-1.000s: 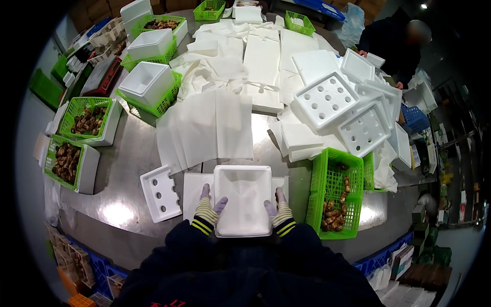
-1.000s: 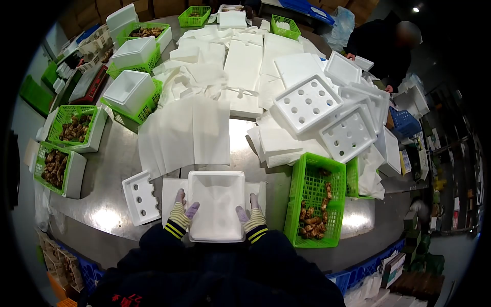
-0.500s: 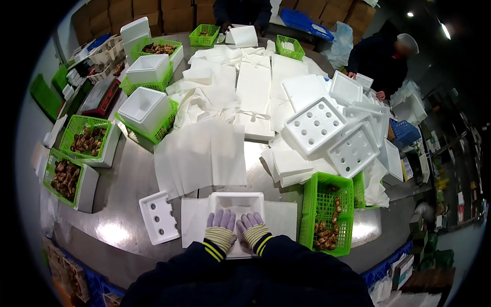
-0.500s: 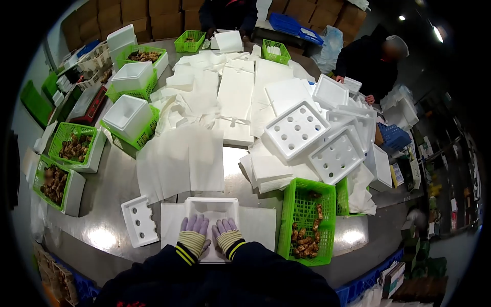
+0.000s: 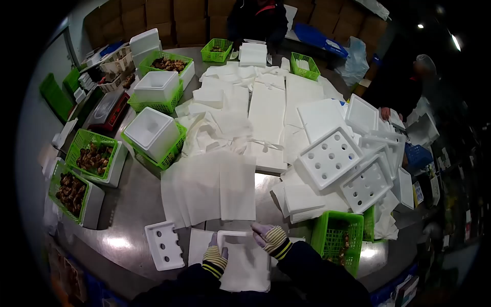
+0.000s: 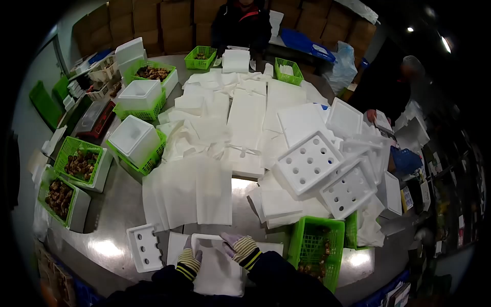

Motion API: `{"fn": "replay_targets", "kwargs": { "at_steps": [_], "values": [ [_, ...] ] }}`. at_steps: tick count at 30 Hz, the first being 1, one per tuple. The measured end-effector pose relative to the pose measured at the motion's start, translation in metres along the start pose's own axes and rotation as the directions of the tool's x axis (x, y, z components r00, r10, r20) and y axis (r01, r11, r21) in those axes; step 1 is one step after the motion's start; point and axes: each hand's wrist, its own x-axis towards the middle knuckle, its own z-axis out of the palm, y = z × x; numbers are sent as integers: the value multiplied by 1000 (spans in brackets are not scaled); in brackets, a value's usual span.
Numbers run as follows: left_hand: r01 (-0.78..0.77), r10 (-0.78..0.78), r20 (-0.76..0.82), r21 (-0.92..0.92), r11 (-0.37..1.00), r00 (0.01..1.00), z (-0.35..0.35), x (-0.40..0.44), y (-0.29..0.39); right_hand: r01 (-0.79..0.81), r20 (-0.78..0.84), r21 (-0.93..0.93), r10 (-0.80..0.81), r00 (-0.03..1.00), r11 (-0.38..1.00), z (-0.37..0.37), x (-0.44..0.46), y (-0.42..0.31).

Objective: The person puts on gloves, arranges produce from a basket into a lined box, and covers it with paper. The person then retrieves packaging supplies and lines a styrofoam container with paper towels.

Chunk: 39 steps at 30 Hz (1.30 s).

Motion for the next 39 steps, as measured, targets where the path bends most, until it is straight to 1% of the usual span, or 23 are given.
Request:
{"fn": "replay_targets", "kwargs": {
  "at_steps": [3, 4, 5, 7, 9, 11, 13, 14, 15, 16, 17, 19, 21, 22, 23, 25, 26, 27, 29, 30, 32, 35, 39],
  "values": [
    [64, -63, 37, -49, 997, 997, 3, 0, -3, -68, -147, 219, 101, 984, 973, 11, 32, 46],
    [50, -49, 19, -31, 998, 999, 5, -2, -4, -173, -84, 388, 222, 971, 905, -8, 48, 30],
    [32, -32, -3, -14, 999, 999, 6, -2, -5, -186, -100, 337, 231, 968, 923, -16, 62, 30],
    [43, -43, -3, -20, 999, 999, 5, -5, -4, -160, -112, 529, 256, 960, 833, -9, 100, 51],
    [41, -41, 22, -12, 999, 999, 2, -4, 1, -185, -55, 547, 255, 965, 816, -27, 143, 61],
    [17, -19, -26, -58, 998, 999, 6, -6, -3, -204, -108, 481, 289, 951, 853, -37, 189, 70],
    [7, -9, -31, -45, 999, 999, 7, -9, -5, -172, -224, 278, 238, 945, 945, -37, 237, 95],
    [-92, 94, -82, 24, 995, 992, 9, -7, -9, -184, -198, 187, 220, 955, 965, -42, 261, 99],
    [-95, 94, -75, -7, 995, 993, 10, -9, -13, -191, -165, 97, 205, 965, 977, -45, 284, 102],
    [-67, 61, -128, -43, 997, 990, 21, -11, -25, -225, -131, 126, 241, 962, 966, -45, 302, 100],
    [-44, 28, -181, -81, 996, 983, 33, -13, -38, -187, -224, -61, 169, 960, 980, -38, 319, 105],
    [-44, 34, -157, -58, 997, 987, 25, -8, -32, -215, -248, -247, 153, 957, 945, -29, 348, 100],
    [-55, 51, -107, -39, 998, 993, 14, -3, -20, -302, -226, -282, 243, 943, 910, -23, 371, 86],
    [-53, 49, -97, -37, 998, 994, 13, -2, -20, -263, -328, -276, 166, 930, 925, -13, 377, 88],
    [-47, 44, -87, -38, 998, 995, 11, -3, -18, -253, -319, -277, 160, 934, 927, -8, 385, 93],
    [-36, 32, -77, -43, 998, 997, 10, 1, -18, -340, -139, -296, 311, 940, 893, -8, 398, 95],
    [-34, 31, -76, -47, 998, 997, 9, 3, -17, -277, -330, -288, 176, 927, 917, 6, 395, 108],
    [-28, 25, -74, -51, 998, 997, 8, 4, -19, -273, -353, -301, 159, 922, 914, 14, 396, 121],
    [-23, 20, -69, -49, 999, 997, 9, 7, -19, -358, -224, -277, 302, 927, 892, 2, 394, 110],
    [-22, 18, -67, -49, 999, 998, 7, 9, -20, -359, -224, -279, 303, 926, 890, -5, 393, 105],
    [-20, 17, -68, -48, 999, 998, 7, 11, -22, -300, -288, -294, 215, 933, 908, -13, 393, 100],
    [-13, 9, -71, -47, 999, 997, 8, 14, -24, -108, -488, -196, -2, 873, 975, -15, 416, 117],
    [8, -12, -80, -49, 999, 997, 6, 19, -29, -189, -373, -326, 58, 926, 926, -17, 463, 117]
  ]
}}
